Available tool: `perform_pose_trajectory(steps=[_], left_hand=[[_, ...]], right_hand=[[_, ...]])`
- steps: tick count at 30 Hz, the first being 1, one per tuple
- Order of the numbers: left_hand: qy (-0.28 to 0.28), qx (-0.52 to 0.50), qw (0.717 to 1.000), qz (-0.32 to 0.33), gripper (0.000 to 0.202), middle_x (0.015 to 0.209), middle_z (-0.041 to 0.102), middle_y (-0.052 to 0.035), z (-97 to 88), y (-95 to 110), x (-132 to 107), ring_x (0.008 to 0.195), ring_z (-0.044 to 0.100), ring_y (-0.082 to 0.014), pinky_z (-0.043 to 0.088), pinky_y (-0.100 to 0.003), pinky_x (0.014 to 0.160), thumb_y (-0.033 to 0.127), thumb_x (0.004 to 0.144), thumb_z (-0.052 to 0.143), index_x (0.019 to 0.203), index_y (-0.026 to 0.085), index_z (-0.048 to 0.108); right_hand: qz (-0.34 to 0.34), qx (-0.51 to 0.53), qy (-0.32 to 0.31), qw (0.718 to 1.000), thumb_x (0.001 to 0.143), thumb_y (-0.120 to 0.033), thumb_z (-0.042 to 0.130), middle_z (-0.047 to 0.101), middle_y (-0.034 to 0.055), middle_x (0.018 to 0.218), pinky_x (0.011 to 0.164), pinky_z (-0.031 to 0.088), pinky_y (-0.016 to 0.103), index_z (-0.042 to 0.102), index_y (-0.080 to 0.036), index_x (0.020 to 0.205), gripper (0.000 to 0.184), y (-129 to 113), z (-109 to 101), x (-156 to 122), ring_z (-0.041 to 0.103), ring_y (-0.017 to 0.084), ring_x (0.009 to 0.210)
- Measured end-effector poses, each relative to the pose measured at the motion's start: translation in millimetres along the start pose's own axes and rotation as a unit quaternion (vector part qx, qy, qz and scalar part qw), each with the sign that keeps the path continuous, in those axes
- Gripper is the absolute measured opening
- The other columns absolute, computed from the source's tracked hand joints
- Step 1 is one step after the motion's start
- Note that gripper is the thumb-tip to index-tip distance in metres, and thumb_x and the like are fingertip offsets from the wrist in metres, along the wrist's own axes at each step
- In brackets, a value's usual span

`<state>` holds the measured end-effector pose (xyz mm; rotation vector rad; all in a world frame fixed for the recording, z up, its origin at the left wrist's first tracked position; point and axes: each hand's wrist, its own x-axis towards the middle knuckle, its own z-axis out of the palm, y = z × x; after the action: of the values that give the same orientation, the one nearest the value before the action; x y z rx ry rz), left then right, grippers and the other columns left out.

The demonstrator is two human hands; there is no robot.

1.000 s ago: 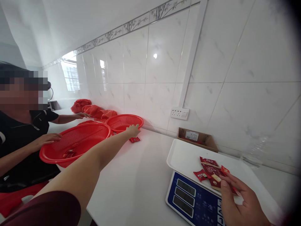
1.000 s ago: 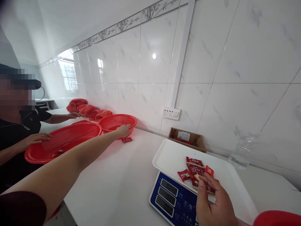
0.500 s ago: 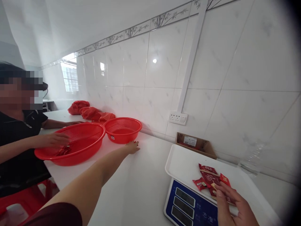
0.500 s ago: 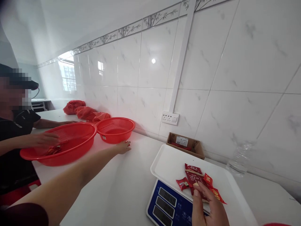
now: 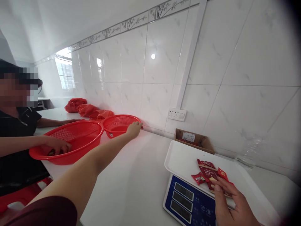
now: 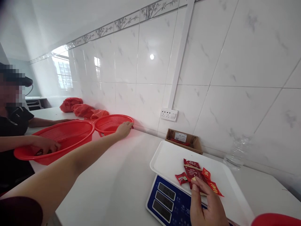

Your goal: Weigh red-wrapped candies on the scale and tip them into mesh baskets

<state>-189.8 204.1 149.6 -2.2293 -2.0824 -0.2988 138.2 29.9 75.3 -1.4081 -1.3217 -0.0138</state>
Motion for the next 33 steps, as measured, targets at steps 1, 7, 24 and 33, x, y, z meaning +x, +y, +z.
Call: perform_pose_trajectory(steps=[1,7,24,33], left_hand=[[0.002,0.001,1.0,-0.03,0.04,0.131,0.041,-0.0112,-7.2,-7,2,0.114,0.045,-0.0261,0.039,-0.049,0.094,0.034,0.09,0.048,0.127,0.019,0.043],[-0.1,-0.004,0.991,-0.092,0.037,0.107,0.056,-0.0088,-9.3,-19,-12,0.091,0.057,-0.02,0.049,-0.04,0.078,0.041,0.09,0.047,0.115,0.013,0.051],[-0.127,-0.096,0.922,0.353,0.045,0.125,0.052,-0.0057,-18.7,162,-77,0.114,0.047,-0.0231,0.041,-0.032,0.088,0.053,0.088,0.039,0.123,0.026,0.046],[-0.158,-0.096,0.9,0.395,0.032,0.104,0.061,-0.0075,1.9,219,-80,0.094,0.059,-0.023,0.046,-0.029,0.072,0.025,0.076,0.054,0.108,0.021,0.054]], right_hand=[[0.01,0.001,0.0,1.0,0.081,-0.049,0.044,0.065,0.0126,0.104,0.09,0.043,0.041,0.06,-0.017,0.101,0.041,-2,-1,0,0.059,0.028,0.099],[0.075,-0.013,0.025,0.997,0.077,-0.045,0.046,0.065,0.0117,0.105,0.088,0.044,0.043,0.061,-0.02,0.099,0.036,-10,-9,4,0.058,0.029,0.101],[-0.012,-0.144,0.054,0.988,0.076,-0.043,0.038,0.067,0.018,0.098,0.085,0.044,0.046,0.063,-0.008,0.101,0.05,16,-13,23,0.06,0.032,0.093],[-0.014,-0.122,0.04,0.992,0.076,-0.041,0.04,0.067,0.0174,0.096,0.082,0.045,0.043,0.063,-0.01,0.1,0.046,13,-14,22,0.06,0.03,0.09]])
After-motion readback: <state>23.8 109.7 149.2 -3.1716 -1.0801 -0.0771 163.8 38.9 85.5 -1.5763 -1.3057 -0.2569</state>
